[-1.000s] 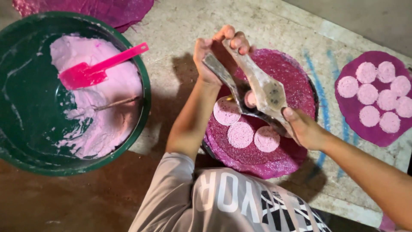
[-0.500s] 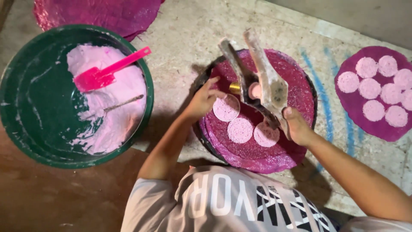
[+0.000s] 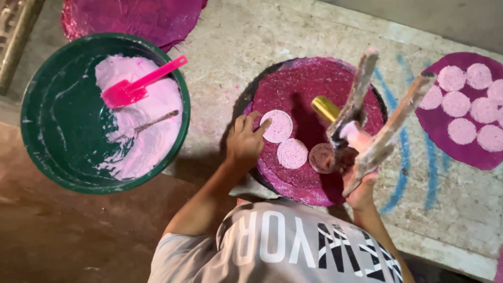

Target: The person scoops pink dough from a green bucket using a wooden tool and a pink spatula, then presses it into a circular mold on a purple tray to form round discs. The person repeatedly scrapes the tool clean and continues shaping more discs.

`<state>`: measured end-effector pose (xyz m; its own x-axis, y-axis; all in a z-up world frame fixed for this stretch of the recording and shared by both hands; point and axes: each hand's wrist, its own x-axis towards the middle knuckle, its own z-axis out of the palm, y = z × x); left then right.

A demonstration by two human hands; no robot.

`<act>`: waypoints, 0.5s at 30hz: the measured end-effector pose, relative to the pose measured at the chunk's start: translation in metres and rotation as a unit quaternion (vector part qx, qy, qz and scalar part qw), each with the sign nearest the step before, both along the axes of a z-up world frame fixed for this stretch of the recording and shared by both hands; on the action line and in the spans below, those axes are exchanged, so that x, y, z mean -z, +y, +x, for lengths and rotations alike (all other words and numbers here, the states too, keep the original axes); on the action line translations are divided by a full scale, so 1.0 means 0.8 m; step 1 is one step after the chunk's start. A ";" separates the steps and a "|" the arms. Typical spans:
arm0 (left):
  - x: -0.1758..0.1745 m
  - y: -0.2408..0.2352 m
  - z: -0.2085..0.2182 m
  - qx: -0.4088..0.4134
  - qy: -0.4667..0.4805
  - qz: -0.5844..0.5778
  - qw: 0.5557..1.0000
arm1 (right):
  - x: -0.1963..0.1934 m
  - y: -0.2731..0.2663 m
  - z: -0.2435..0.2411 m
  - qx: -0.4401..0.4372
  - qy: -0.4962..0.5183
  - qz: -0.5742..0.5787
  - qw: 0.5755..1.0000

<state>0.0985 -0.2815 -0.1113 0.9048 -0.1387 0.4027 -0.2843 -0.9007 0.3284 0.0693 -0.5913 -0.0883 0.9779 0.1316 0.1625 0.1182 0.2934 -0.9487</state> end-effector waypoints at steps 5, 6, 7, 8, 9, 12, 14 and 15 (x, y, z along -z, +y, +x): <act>-0.007 0.001 0.010 0.029 0.030 -0.006 0.999 | -0.002 -0.031 -0.014 -0.006 0.024 0.017 1.000; -0.008 0.001 0.012 0.029 0.025 -0.008 0.999 | -0.005 -0.033 -0.015 0.004 0.019 0.008 1.000; -0.009 0.000 0.017 0.029 0.035 -0.003 0.999 | -0.008 -0.033 -0.016 0.022 0.008 0.004 1.000; -0.009 -0.004 0.023 0.030 0.043 0.002 0.999 | -0.012 -0.034 -0.018 0.041 -0.003 0.000 0.999; -0.009 -0.007 0.027 0.031 0.052 0.006 0.998 | -0.015 -0.033 -0.020 0.060 -0.015 -0.005 0.998; -0.012 -0.014 0.035 0.033 0.078 0.004 0.996 | -0.023 -0.031 -0.026 0.073 -0.010 -0.004 0.997; -0.015 -0.011 0.035 0.027 0.091 -0.013 0.995 | -0.023 -0.033 -0.030 0.076 -0.021 -0.008 0.997; -0.016 -0.009 0.036 0.025 0.098 -0.022 0.995 | -0.021 -0.036 -0.032 0.077 -0.026 -0.011 0.997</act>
